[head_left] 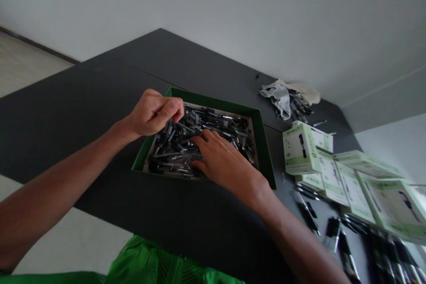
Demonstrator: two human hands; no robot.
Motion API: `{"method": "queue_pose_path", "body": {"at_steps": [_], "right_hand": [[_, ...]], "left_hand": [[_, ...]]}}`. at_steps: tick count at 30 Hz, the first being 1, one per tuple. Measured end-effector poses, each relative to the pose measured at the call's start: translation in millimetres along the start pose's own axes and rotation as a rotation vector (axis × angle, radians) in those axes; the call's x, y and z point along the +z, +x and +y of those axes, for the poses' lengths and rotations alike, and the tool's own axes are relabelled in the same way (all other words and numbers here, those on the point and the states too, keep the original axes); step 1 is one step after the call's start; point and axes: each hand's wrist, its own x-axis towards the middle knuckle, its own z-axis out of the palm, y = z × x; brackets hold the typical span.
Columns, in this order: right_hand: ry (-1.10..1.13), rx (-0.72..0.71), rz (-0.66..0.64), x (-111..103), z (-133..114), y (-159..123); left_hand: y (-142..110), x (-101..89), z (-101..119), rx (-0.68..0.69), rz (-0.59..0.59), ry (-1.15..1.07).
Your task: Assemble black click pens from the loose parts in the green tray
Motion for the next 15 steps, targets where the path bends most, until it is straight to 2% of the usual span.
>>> {"method": "queue_pose_path", "body": {"at_steps": [3,8,12,15], "right_hand": [[-0.075,0.052,0.026,3,-7,12],[-0.173,0.069,0.077,10,-24,29],[-0.215,0.068,-0.001,8,-34,31],[-0.204,0.048,-0.081,4,-32,28]], "left_hand": [[-2,0.4,-3,-0.021,0.032,-0.013],[-5,1.5,-8,-0.079,0.002,-0.004],[-5,2.1,-8,-0.101,0.011,-0.006],[-3,1.8,-6,-0.148,0.019,-0.016]]}}
